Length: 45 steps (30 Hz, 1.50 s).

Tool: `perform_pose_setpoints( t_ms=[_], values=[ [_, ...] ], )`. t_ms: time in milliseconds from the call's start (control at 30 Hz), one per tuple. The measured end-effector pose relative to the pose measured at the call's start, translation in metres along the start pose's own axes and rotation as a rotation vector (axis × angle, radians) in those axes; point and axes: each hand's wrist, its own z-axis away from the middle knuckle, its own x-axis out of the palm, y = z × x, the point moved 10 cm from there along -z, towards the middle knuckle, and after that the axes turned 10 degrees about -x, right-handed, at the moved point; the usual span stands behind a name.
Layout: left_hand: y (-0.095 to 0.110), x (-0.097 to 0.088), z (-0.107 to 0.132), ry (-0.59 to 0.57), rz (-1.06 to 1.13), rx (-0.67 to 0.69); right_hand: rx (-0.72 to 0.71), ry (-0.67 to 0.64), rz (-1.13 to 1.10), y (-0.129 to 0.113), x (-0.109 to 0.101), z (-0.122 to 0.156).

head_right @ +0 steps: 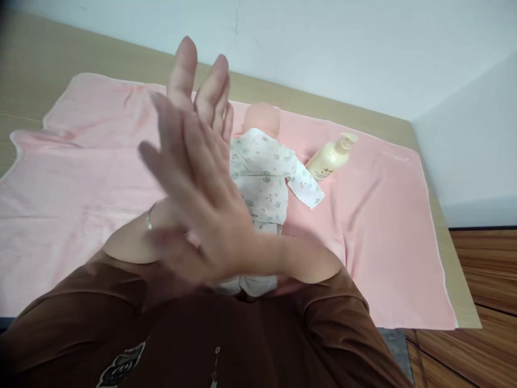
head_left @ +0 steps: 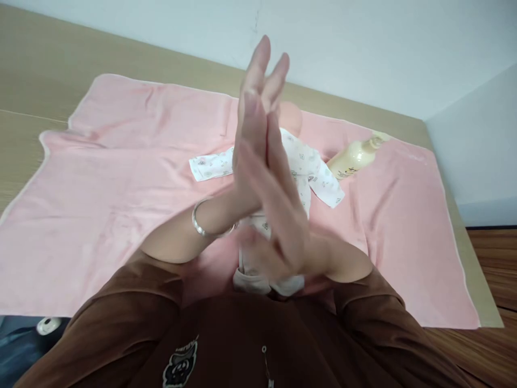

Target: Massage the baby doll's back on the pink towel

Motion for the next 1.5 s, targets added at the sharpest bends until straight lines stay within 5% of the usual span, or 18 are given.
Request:
perform_pose_setpoints(
  t_ms=[67, 133, 233, 367, 567, 733, 833, 1000, 1100, 1267, 1500],
  values=[
    [-0.025, -0.028, -0.019, 0.156, -0.049, 0.232, -0.03, 0.214, -0.088, 0.042, -0.008, -0.005],
    [-0.082, -0.039, -0.041, 0.207, -0.381, 0.068, 0.062, 0.397, -0.167, 0.105, -0.007, -0.001],
    [-0.151, -0.045, -0.045, 0.169, -0.667, -0.191, 0.248, 0.305, -0.178, 0.193, 0.027, 0.006],
    [-0.17, -0.017, -0.023, -0.007, -0.903, -0.126, 0.141, 0.103, -0.112, 0.229, 0.05, 0.01],
    [-0.161, -0.024, -0.013, 0.078, -0.987, -0.162, 0.443, -0.086, 0.155, 0.218, 0.049, 0.026],
    [-0.163, -0.03, -0.014, 0.031, -0.964, -0.194, 0.259, -0.113, 0.21, 0.169, 0.056, 0.019],
    [-0.163, -0.033, -0.012, 0.001, -0.95, -0.18, 0.233, -0.149, 0.15, 0.184, 0.06, 0.014],
    [-0.165, -0.037, -0.009, -0.003, -0.944, -0.179, 0.388, -0.144, 0.153, 0.216, 0.049, 0.016],
    [-0.167, -0.038, -0.009, 0.004, -0.953, -0.187, 0.421, -0.158, 0.216, 0.191, 0.048, 0.023],
    [-0.169, -0.04, -0.01, 0.018, -0.955, -0.195, 0.239, -0.228, 0.202, 0.143, 0.062, 0.019],
    [-0.171, -0.038, -0.013, -0.003, -1.0, -0.179, 0.399, -0.205, 0.131, 0.215, 0.052, 0.013]
  ],
)
